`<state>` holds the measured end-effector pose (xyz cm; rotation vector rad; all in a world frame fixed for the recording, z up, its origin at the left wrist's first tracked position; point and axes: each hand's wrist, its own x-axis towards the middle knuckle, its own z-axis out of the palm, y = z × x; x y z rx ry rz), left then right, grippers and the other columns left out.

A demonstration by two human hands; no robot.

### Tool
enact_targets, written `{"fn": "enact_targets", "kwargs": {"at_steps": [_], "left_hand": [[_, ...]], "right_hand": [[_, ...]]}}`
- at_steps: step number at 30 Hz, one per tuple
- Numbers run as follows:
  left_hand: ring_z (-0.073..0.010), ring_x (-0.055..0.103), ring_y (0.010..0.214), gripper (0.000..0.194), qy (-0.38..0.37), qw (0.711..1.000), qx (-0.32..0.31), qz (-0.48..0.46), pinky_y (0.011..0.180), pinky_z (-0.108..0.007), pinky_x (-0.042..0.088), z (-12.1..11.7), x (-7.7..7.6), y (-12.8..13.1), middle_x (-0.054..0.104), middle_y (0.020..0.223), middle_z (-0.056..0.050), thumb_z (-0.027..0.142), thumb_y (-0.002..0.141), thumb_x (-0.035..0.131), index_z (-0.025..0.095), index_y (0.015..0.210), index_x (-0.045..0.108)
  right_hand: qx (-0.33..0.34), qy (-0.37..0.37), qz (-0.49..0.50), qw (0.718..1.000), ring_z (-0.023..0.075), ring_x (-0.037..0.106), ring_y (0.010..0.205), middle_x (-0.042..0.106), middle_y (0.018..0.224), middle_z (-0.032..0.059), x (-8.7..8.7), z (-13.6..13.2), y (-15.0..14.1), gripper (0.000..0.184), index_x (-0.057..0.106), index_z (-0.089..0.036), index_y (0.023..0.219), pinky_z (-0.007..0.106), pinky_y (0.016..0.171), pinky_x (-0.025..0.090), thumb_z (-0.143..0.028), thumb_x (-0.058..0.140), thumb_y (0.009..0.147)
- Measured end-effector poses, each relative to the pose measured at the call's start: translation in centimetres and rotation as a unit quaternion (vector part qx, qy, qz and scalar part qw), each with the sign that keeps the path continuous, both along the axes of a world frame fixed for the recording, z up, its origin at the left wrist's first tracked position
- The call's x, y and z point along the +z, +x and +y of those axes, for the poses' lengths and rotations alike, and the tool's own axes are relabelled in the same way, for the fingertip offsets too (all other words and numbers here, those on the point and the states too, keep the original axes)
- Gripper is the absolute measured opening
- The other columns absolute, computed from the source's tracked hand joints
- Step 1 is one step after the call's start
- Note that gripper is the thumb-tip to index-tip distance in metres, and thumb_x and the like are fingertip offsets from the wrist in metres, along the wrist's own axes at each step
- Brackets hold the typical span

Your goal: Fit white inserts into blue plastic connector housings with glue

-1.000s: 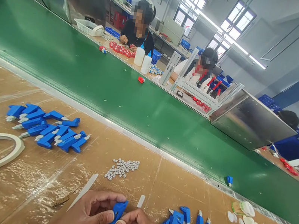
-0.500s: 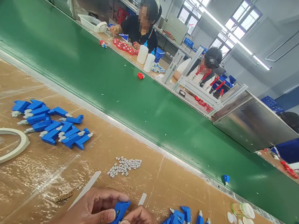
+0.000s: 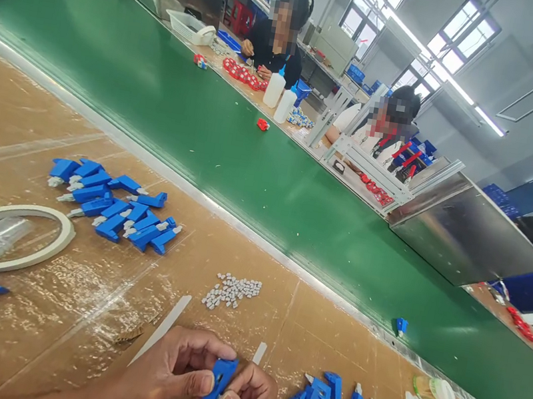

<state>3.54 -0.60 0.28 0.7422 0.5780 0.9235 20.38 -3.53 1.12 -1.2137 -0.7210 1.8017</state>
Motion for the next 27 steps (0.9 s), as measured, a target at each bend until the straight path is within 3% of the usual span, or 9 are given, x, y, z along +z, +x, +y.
{"fn": "enact_targets", "kwargs": {"at_steps": [6,16,24,27], "left_hand": [[-0.0132,0.059,0.054,0.060,0.010,1.000,-0.002,0.010,0.055,-0.025,0.045,0.1,0.0,0.0,0.064,0.062,-0.002,0.063,0.063,0.078,0.012,0.094,0.070],[-0.0130,0.060,0.052,0.062,-0.003,1.000,-0.014,0.011,0.052,-0.024,0.047,0.0,-0.1,0.1,0.065,0.063,-0.003,0.065,0.061,0.079,0.012,0.093,0.071],[-0.0126,0.060,0.051,0.062,0.004,0.999,-0.027,-0.019,0.050,-0.023,0.047,0.2,-1.1,0.6,0.066,0.064,-0.004,0.063,0.061,0.080,0.011,0.095,0.070],[-0.0126,0.060,0.051,0.064,0.004,0.999,-0.040,-0.012,0.051,-0.023,0.048,0.4,-0.9,0.5,0.066,0.064,-0.003,0.064,0.059,0.080,0.012,0.093,0.070]], "right_hand": [[0.027,0.004,0.026,0.999,0.0034,0.051,0.027,0.070,0.048,0.0029,-1.0,0.3,0.3,0.045,0.059,-0.014,0.059,0.007,0.027,0.032,-0.044,0.092,0.058],[0.046,-0.021,0.030,0.998,0.0052,0.057,0.029,0.072,0.052,0.0037,0.4,0.9,0.3,0.043,0.058,-0.014,0.059,0.007,0.029,0.036,-0.039,0.094,0.058],[0.017,-0.023,0.039,0.999,0.0084,0.057,0.026,0.068,0.043,-0.0001,-2.6,0.1,1.6,0.045,0.058,-0.015,0.059,0.008,0.025,0.037,-0.041,0.095,0.053],[0.032,-0.036,0.033,0.998,0.0082,0.058,0.027,0.067,0.043,-0.0010,-2.6,0.1,1.9,0.044,0.060,-0.015,0.060,0.008,0.026,0.039,-0.040,0.095,0.053]]}}
